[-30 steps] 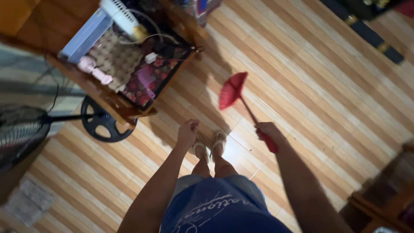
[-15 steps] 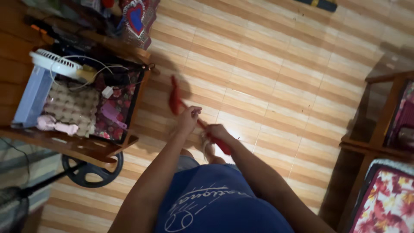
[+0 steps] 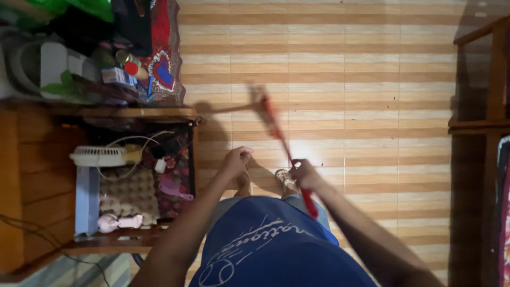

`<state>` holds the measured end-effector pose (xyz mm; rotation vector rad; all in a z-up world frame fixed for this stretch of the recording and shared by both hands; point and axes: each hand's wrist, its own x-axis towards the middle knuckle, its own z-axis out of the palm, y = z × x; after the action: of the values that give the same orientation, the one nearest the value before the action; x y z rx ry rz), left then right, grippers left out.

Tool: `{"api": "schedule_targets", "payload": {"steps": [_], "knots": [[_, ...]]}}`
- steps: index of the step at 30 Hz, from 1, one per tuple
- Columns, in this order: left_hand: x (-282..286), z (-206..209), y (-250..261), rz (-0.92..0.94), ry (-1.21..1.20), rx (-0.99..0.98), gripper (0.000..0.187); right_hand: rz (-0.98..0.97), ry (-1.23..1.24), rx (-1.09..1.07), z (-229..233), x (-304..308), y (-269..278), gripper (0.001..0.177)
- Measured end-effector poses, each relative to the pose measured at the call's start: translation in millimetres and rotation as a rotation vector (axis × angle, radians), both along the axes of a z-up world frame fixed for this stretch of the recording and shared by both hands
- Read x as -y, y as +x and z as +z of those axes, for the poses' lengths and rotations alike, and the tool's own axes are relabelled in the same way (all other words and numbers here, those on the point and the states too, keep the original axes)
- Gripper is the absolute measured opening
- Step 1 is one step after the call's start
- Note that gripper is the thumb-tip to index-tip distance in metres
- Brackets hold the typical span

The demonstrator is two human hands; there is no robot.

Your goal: The person sweeps the tiled floor with a small hand broom and a dustpan, then uses the broom and a cloth to dust and wipe the stand fan.

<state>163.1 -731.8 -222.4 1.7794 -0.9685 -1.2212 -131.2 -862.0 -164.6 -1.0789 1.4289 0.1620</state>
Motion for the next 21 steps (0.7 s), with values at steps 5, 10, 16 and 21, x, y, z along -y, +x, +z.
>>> {"api": "schedule_targets", "payload": {"steps": [5, 10, 16, 21], "knots": [[2, -45, 37, -0.408, 0.301, 0.072, 0.027, -0.035, 0.211, 0.119, 28, -61, 118, 0.028], [12, -66, 46, -0.419, 0.116, 0.095, 0.029, -0.111, 0.199, 0.217, -70, -22, 141, 0.018], [27, -24, 81, -0.229, 0.161, 0.023, 0.036, -0.005, -0.027, -0.157, -91, 80, 96, 0.014], [45, -21, 92, -0.097, 0.213, -0.071, 0.033, -0.074, -0.106, -0.106, -31, 104, 108, 0.022]]}}
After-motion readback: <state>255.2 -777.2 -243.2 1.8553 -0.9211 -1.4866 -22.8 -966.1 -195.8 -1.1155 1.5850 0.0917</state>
